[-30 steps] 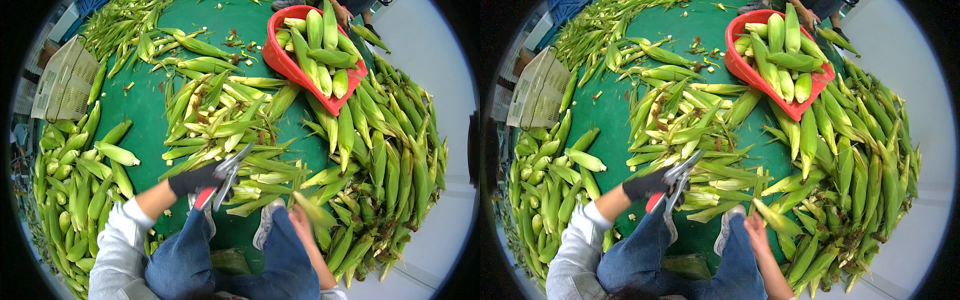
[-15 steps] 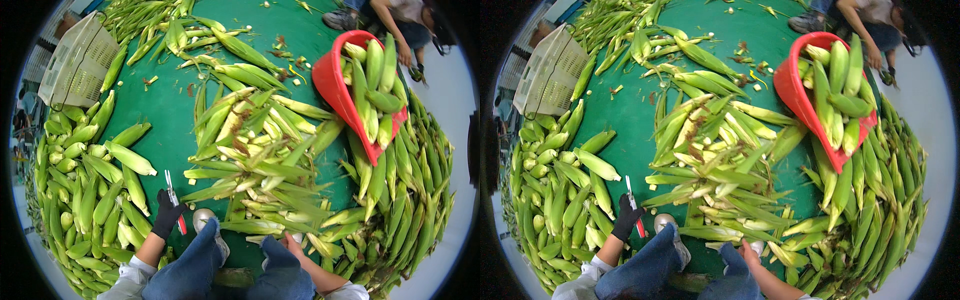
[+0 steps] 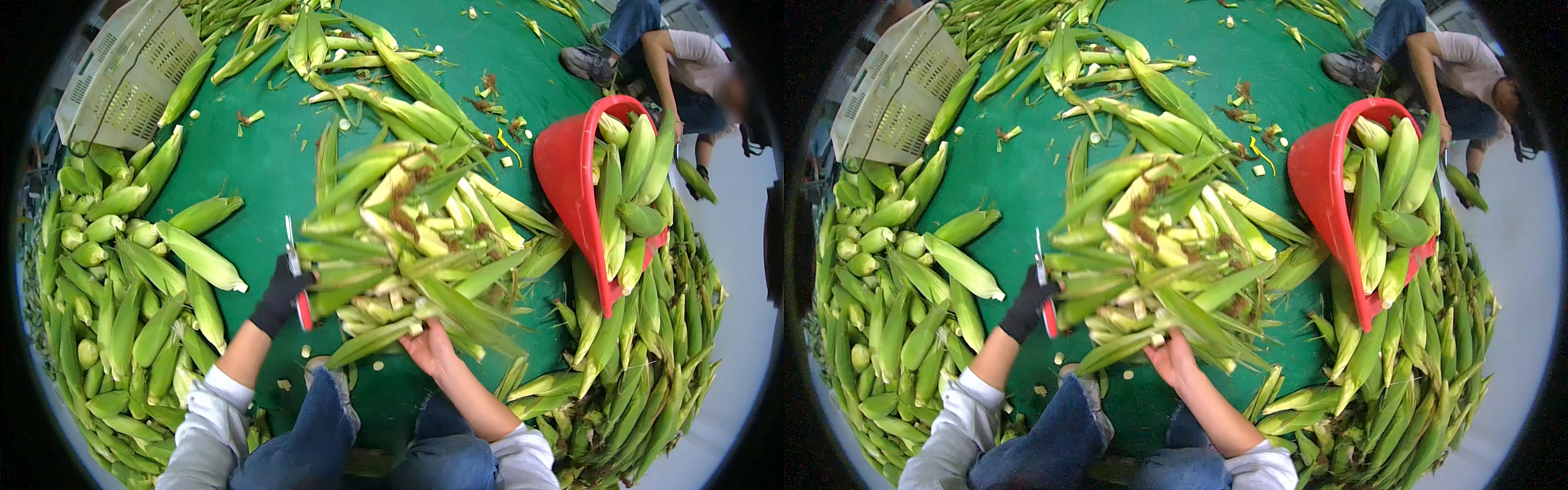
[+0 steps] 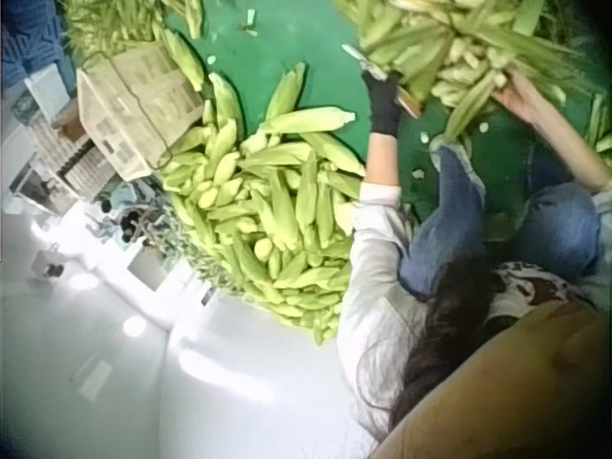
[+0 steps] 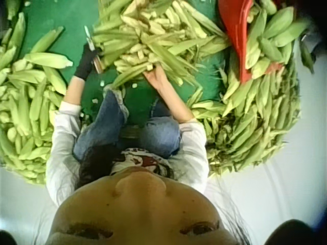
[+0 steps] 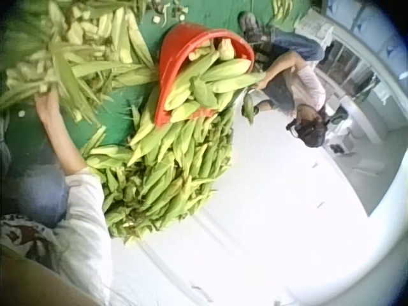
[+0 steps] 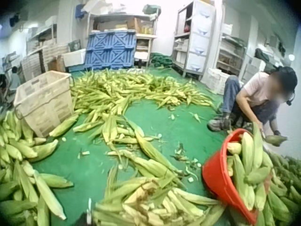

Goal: The person trims the stalks and tips of corn ears using shears, peels off the outer husks by hand, and places the trimmed corn into a tray and onto piles.

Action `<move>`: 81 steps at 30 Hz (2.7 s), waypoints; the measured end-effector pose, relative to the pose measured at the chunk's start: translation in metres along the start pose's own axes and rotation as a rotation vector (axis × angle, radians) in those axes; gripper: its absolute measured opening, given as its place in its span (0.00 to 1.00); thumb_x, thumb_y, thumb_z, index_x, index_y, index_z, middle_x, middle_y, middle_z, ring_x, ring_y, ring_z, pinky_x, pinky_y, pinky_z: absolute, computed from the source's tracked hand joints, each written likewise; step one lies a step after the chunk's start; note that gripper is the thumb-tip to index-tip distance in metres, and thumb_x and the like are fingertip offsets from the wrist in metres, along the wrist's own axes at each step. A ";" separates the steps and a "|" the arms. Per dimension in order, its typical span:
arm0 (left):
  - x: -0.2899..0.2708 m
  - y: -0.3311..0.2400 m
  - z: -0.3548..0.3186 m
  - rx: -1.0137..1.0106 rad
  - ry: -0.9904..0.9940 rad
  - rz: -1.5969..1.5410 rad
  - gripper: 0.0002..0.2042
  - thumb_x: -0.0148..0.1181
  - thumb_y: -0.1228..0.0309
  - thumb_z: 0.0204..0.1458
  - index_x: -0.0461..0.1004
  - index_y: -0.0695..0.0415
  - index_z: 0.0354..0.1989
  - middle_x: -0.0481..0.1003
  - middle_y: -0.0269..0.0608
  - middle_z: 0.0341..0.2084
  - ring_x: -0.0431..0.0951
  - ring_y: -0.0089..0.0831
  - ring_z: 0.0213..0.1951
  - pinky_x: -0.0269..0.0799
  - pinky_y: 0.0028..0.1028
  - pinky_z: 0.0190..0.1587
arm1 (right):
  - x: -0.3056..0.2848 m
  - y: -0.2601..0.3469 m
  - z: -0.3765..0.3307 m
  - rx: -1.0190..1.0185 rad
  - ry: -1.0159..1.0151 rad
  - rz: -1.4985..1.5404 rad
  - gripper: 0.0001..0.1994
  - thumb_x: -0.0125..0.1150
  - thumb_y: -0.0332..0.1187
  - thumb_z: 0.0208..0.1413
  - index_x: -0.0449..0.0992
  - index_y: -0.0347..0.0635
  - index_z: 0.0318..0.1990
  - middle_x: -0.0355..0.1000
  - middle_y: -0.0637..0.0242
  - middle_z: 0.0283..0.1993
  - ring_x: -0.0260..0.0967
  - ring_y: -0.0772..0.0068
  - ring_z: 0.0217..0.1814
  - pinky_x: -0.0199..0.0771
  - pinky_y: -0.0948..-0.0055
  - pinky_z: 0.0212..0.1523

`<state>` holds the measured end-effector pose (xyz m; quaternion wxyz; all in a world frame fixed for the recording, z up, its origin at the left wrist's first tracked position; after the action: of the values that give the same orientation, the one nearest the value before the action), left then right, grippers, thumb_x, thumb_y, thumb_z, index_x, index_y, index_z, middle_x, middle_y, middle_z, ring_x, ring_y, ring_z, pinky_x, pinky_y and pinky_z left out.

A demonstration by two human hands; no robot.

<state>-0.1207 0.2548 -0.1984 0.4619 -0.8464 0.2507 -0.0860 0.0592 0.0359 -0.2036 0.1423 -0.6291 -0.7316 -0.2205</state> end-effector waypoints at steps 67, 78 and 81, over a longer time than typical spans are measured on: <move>0.002 -0.144 -0.027 0.389 0.357 0.870 0.29 0.56 0.74 0.39 0.56 0.56 0.53 0.70 0.43 0.35 0.71 0.34 0.35 0.68 0.30 0.39 | -0.139 0.094 -0.159 -0.556 -0.082 -1.933 0.31 0.69 0.42 0.36 0.64 0.39 0.47 0.71 0.53 0.41 0.71 0.57 0.42 0.72 0.64 0.42; -0.100 0.111 -0.196 -0.129 0.024 0.335 0.25 0.62 0.66 0.40 0.60 0.62 0.46 0.69 0.47 0.36 0.70 0.31 0.36 0.69 0.33 0.38 | -0.162 0.054 -0.320 -0.888 -0.658 -1.543 0.28 0.66 0.37 0.39 0.64 0.34 0.47 0.71 0.52 0.40 0.70 0.64 0.42 0.67 0.70 0.44; -0.131 0.215 -0.209 -0.456 -0.333 0.064 0.23 0.61 0.67 0.41 0.61 0.61 0.46 0.69 0.45 0.37 0.70 0.34 0.37 0.68 0.34 0.38 | -0.219 0.020 -0.345 -0.851 -0.825 -1.249 0.30 0.67 0.45 0.38 0.65 0.38 0.47 0.72 0.50 0.39 0.70 0.56 0.42 0.68 0.67 0.43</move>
<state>-0.3863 0.0704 -0.2477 0.2968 -0.9226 0.2110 0.1276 0.0922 -0.3226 -0.0097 -0.5303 -0.1410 -0.7919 -0.2679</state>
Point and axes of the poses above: each hand's wrist, its own z-axis towards the middle knuckle, its own x-axis out of the palm, y = z × x, the point moved 6 cm from there along z, towards the middle knuckle
